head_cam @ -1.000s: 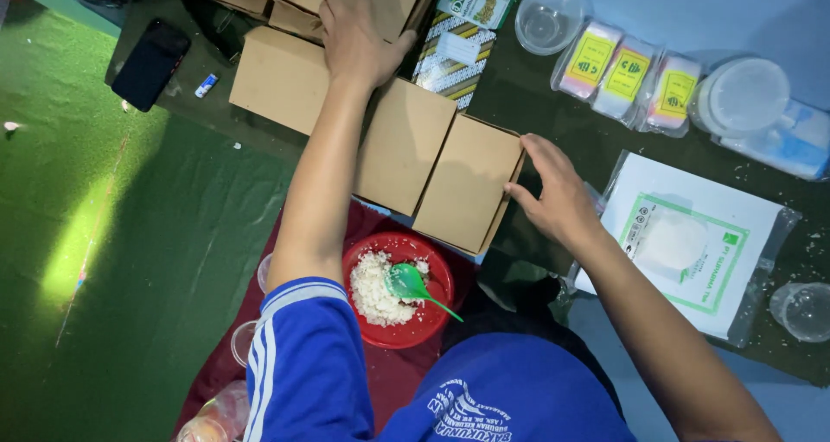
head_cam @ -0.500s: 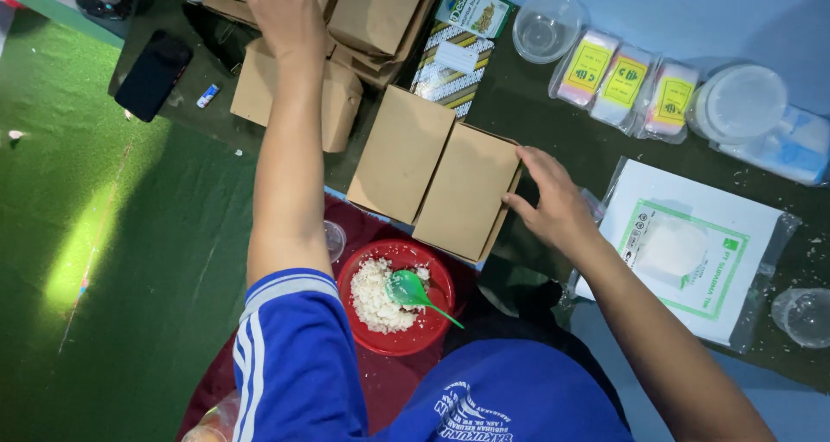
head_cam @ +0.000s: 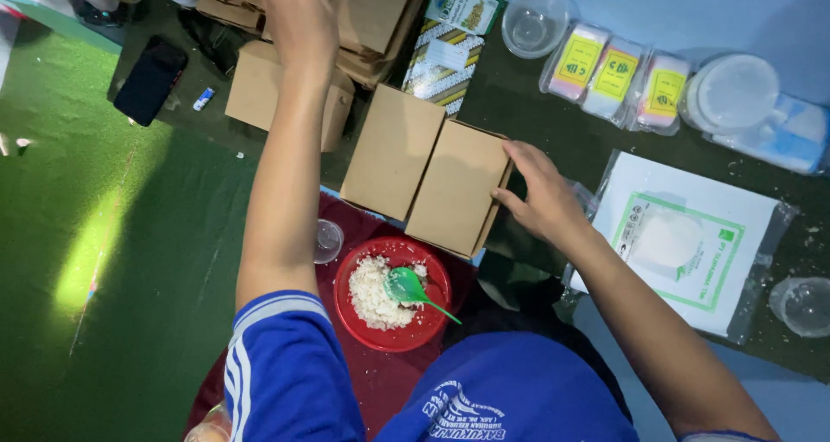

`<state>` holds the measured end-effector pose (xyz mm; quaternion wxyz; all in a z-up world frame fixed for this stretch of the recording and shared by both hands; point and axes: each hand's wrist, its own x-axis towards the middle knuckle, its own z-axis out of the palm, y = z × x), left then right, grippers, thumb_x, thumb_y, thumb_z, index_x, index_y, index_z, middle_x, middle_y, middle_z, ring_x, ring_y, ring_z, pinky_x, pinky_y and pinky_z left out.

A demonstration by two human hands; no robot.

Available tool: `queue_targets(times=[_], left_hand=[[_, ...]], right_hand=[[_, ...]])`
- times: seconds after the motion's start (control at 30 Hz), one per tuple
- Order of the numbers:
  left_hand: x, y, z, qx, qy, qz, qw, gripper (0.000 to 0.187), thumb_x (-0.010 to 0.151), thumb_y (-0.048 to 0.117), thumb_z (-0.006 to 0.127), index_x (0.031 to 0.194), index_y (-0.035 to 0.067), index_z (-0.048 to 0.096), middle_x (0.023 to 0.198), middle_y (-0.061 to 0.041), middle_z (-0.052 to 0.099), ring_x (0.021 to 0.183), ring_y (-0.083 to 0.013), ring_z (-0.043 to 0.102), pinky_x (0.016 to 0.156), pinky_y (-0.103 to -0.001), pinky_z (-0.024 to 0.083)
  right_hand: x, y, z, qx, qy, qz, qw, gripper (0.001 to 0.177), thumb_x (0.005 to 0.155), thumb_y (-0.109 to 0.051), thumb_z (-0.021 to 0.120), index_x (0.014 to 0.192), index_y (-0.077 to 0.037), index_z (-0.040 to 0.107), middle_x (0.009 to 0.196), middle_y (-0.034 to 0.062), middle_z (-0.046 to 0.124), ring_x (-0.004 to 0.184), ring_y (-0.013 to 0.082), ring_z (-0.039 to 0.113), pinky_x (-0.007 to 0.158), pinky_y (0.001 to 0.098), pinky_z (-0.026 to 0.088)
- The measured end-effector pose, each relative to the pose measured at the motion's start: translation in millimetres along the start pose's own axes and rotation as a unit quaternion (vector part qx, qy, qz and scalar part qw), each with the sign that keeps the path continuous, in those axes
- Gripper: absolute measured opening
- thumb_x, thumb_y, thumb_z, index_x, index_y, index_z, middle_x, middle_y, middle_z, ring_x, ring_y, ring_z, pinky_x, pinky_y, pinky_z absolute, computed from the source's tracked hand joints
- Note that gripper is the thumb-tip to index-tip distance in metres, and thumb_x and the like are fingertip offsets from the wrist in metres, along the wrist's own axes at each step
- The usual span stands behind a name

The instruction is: The person prepares food boxes by scooping various side dishes into containers, placing small bags of garnishes, adding a scoop of rice, and folding the box lids closed.

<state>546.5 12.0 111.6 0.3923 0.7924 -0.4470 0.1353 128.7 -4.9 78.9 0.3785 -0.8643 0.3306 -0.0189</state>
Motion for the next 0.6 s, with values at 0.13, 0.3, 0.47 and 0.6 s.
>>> queue_targets(times=[0.13, 0.3, 0.47, 0.6], left_hand=[[-30, 35, -9, 0.049, -0.003, 0.056, 0.997, 0.017, 0.103, 0.003, 0.059, 0.118, 0.006, 0.05, 0.119, -0.014, 0.05, 0.11, -0.0368, 0.05, 0.102, -0.049, 0.043], [-97, 114, -40, 0.029, -0.036, 0.121, 0.992, 0.012, 0.103, 0.005, 0.059, 0.094, 0.0, 0.053, 0.096, -0.019, 0.048, 0.088, -0.0388, 0.049, 0.078, -0.05, 0.043], [-154, 182, -68, 0.027, -0.008, 0.188, 0.982, 0.01, 0.102, 0.0, 0.06, 0.093, -0.002, 0.056, 0.093, -0.016, 0.051, 0.084, -0.0329, 0.049, 0.082, -0.044, 0.046], [-204, 230, -79, 0.041, -0.035, 0.164, 0.985, 0.01, 0.103, 0.004, 0.066, 0.098, -0.001, 0.059, 0.095, -0.017, 0.053, 0.08, -0.0309, 0.047, 0.07, -0.039, 0.046]], right_hand=[[-5, 15, 5, 0.009, 0.027, -0.026, 0.999, 0.075, 0.092, -0.028, 0.073, 0.155, -0.004, 0.039, 0.157, 0.0212, 0.042, 0.147, 0.0364, 0.037, 0.121, 0.0464, 0.029], [-36, 34, -16, 0.008, 0.078, -0.083, 0.993, 0.072, 0.093, -0.024, 0.076, 0.153, 0.001, 0.044, 0.154, 0.0244, 0.048, 0.145, 0.0383, 0.043, 0.123, 0.0453, 0.031], [-77, 84, -48, 0.006, 0.098, 0.051, 0.994, 0.065, 0.097, -0.02, 0.073, 0.154, -0.004, 0.045, 0.155, 0.0206, 0.048, 0.145, 0.0396, 0.04, 0.118, 0.0515, 0.032], [-96, 122, -37, 0.019, 0.092, 0.088, 0.992, 0.063, 0.099, -0.026, 0.073, 0.152, -0.003, 0.048, 0.151, 0.0201, 0.051, 0.138, 0.0385, 0.047, 0.105, 0.0489, 0.045]])
